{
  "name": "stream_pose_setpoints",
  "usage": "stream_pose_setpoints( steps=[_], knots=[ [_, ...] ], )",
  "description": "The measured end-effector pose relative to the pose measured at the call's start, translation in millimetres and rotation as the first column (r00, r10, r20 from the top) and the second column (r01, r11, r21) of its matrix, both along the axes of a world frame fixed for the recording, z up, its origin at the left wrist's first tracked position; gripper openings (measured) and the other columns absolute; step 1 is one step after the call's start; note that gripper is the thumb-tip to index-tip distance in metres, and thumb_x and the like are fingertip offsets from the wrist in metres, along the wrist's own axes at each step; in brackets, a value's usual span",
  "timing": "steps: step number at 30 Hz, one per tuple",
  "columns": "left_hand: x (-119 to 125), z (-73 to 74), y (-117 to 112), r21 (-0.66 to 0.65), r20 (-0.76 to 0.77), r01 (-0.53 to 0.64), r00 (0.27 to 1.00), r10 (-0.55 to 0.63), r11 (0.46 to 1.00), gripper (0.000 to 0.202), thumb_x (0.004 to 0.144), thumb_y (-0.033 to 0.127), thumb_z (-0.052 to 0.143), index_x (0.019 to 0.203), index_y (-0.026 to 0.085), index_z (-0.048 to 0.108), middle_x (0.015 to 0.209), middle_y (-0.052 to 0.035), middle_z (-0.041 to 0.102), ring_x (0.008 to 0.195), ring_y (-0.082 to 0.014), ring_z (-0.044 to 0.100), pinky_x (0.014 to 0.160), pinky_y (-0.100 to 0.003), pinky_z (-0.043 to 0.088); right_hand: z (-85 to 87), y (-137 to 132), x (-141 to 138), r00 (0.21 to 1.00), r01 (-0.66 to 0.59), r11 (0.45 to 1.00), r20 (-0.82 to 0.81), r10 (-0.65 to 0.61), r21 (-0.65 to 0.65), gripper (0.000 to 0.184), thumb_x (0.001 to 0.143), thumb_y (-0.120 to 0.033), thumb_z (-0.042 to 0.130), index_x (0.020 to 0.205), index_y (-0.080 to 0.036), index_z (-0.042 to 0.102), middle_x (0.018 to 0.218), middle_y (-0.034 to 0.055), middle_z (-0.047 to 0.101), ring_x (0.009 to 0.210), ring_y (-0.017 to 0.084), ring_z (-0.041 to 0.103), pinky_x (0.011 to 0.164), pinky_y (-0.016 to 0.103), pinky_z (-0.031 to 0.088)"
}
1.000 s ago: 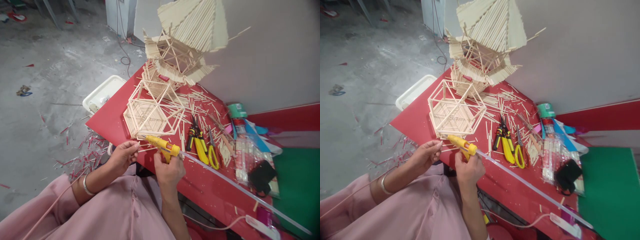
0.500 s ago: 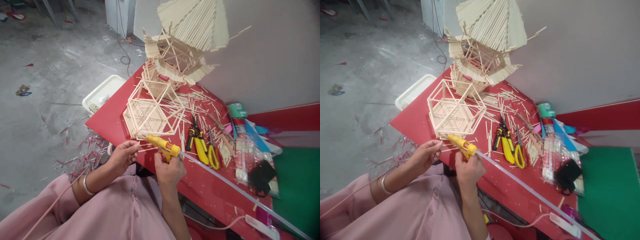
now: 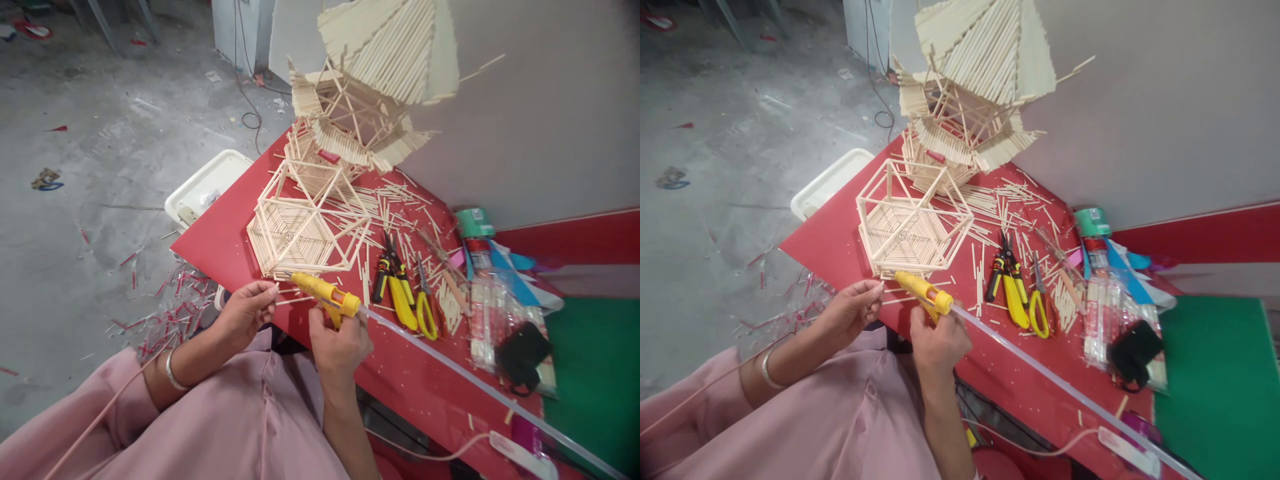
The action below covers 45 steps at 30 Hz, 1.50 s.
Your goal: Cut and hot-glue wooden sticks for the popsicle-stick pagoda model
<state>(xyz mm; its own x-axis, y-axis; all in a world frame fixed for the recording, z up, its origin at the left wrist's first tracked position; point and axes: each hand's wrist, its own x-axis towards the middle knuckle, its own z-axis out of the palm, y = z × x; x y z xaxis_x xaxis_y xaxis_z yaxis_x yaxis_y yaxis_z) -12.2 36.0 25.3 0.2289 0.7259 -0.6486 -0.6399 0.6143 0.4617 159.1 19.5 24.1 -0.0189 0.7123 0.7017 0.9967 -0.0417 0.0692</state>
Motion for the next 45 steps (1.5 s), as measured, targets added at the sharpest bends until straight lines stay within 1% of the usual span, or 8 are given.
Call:
stream_pose_setpoints(
  steps=[7,13,18,30,34,37,42,45],
  knots=[
    [1,1.8,0,0.003,-0.007,0.007,1.0,-0.007,1.0,0.035,0.06,0.034,0.089,0.073,0.014,0.063,0.057,0.0043,0.054,0.048,-0.0039,0.045,0.047,-0.015,0.035,4.7,-1,1,0.999,-0.027,0.999,-0.041,0.028,0.025,0.015,0.078,-0.03,0.064,0.073,-0.02,0.055,0.062,0.0044,0.064,0.053,0.018,0.061,0.054,0.027,0.049],
    [-2,3.5,-1,0.007,0.01,-0.009,1.0,0.009,1.0,0.033,0.061,0.033,0.088,0.072,0.014,0.063,0.056,0.0042,0.053,0.047,-0.004,0.045,0.047,-0.015,0.037,5.8,-9,3,0.997,-0.062,0.998,-0.044,0.061,-0.024,0.012,0.078,-0.028,0.064,0.076,-0.019,0.057,0.056,0.0009,0.059,0.051,0.018,0.06,0.052,0.027,0.049],
    [-2,1.7,-2,0.006,0.001,-0.023,1.0,0.023,1.0,0.032,0.061,0.031,0.088,0.073,0.014,0.064,0.056,0.0042,0.054,0.047,-0.0039,0.046,0.047,-0.015,0.038,2.7,-13,2,0.998,-0.049,0.998,-0.036,0.048,-0.04,0.012,0.078,-0.027,0.064,0.082,-0.017,0.059,0.062,0.0028,0.062,0.053,0.018,0.062,0.054,0.028,0.05],
    [-1,2.4,-3,0.016,0.004,-0.012,1.0,0.012,1.0,0.034,0.06,0.033,0.089,0.072,0.013,0.064,0.056,0.004,0.054,0.047,-0.0035,0.046,0.046,-0.014,0.036,-1.6,-15,4,0.998,-0.05,0.998,-0.034,0.048,-0.045,0.012,0.078,-0.028,0.063,0.081,-0.017,0.059,0.07,0.0072,0.068,0.058,0.02,0.065,0.055,0.028,0.052],
    [0,3.7,-3,0.026,0.0,-0.01,1.0,0.01,1.0,0.033,0.061,0.033,0.088,0.072,0.013,0.064,0.056,0.0041,0.054,0.047,-0.0035,0.046,0.045,-0.014,0.035,-3.7,-15,4,0.999,-0.031,0.998,-0.046,0.029,-0.051,0.013,0.078,-0.028,0.062,0.082,-0.017,0.06,0.069,0.0071,0.066,0.058,0.02,0.064,0.054,0.029,0.052],
    [0,4.0,-3,0.028,-0.002,-0.008,1.0,0.008,1.0,0.033,0.061,0.033,0.088,0.072,0.014,0.064,0.057,0.0043,0.054,0.048,-0.0034,0.046,0.047,-0.014,0.036,-2.3,-14,2,0.999,-0.016,0.999,-0.038,0.015,-0.041,0.012,0.078,-0.029,0.063,0.083,-0.017,0.06,0.067,0.0054,0.065,0.057,0.02,0.063,0.054,0.029,0.052],
    [0,4.5,-3,0.018,-0.01,-0.014,1.0,0.014,1.0,0.034,0.06,0.032,0.089,0.07,0.014,0.063,0.056,0.0048,0.053,0.047,-0.003,0.045,0.046,-0.014,0.036,1.7,-10,1,0.999,-0.04,0.999,-0.018,0.039,-0.006,0.01,0.078,-0.025,0.062,0.083,-0.017,0.059,0.072,0.0086,0.069,0.059,0.02,0.066,0.054,0.028,0.051],
    [1,5.5,-3,0.014,-0.006,-0.011,1.0,0.011,1.0,0.034,0.06,0.033,0.089,0.07,0.014,0.063,0.056,0.0046,0.053,0.046,-0.0034,0.046,0.046,-0.014,0.037,1.6,-10,1,0.999,-0.051,0.999,-0.01,0.051,0.004,0.009,0.078,-0.025,0.061,0.082,-0.018,0.058,0.072,0.0079,0.07,0.057,0.02,0.066,0.053,0.027,0.051]
  ],
)
